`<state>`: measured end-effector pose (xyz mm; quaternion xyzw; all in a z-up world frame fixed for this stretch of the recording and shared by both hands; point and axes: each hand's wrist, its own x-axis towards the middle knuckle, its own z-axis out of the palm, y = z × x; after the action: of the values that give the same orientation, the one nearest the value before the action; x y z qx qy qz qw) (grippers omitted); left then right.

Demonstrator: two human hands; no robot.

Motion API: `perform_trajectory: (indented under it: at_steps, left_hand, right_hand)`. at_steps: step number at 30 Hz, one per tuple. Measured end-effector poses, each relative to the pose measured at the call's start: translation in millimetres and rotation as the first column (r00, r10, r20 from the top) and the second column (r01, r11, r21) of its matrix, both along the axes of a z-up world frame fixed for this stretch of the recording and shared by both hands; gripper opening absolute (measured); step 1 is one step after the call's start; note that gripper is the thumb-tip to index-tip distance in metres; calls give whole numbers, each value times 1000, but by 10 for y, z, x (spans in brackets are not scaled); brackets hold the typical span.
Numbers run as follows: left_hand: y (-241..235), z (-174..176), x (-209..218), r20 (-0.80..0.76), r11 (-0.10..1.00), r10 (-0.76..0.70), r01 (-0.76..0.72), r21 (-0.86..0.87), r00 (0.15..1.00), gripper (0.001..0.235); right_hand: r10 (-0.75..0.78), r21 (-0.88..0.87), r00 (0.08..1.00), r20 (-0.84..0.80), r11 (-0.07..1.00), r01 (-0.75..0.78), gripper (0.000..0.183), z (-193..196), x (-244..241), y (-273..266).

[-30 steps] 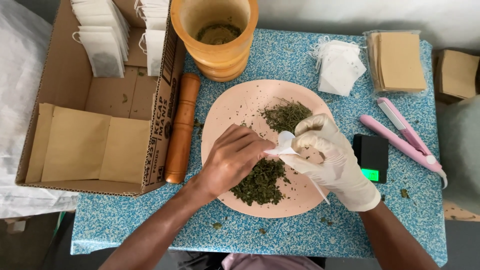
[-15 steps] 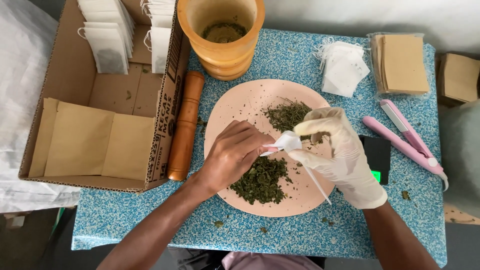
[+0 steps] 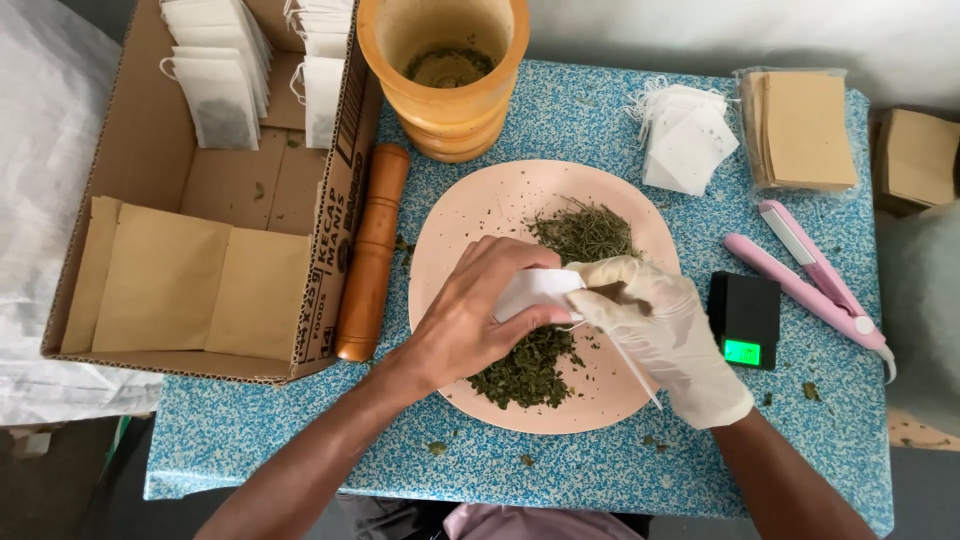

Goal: The person scoops dried green herbs from a pink plate into white tea bags using a white plastic spoon. After filling each bag, the person places it into a cardboard box. The person repeats this process for multiple tea bags.

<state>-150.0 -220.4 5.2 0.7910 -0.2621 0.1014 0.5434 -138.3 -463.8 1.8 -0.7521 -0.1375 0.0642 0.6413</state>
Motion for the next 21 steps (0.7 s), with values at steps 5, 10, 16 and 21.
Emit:
perform_trajectory:
  at_steps: [5, 10, 16, 21]
  left_hand:
    - [-6, -191, 23, -78, 995, 30, -37, -89, 996, 30]
    - [29, -178, 42, -57, 995, 74, -78, -68, 996, 30]
    - [10, -205, 36, -21, 993, 98, -99, -65, 995, 29]
    - [-12, -220, 17, -37, 994, 78, -81, -70, 996, 32]
  right_hand:
    - [-52, 54, 999, 10, 997, 51, 22, 98, -57, 135]
    - [-38, 130, 995, 87, 991, 27, 22, -20, 6, 38]
    - [3, 89, 1000, -8, 996, -2, 23, 81, 33, 17]
    - [58, 91, 983, -174, 995, -42, 22, 336, 38, 108]
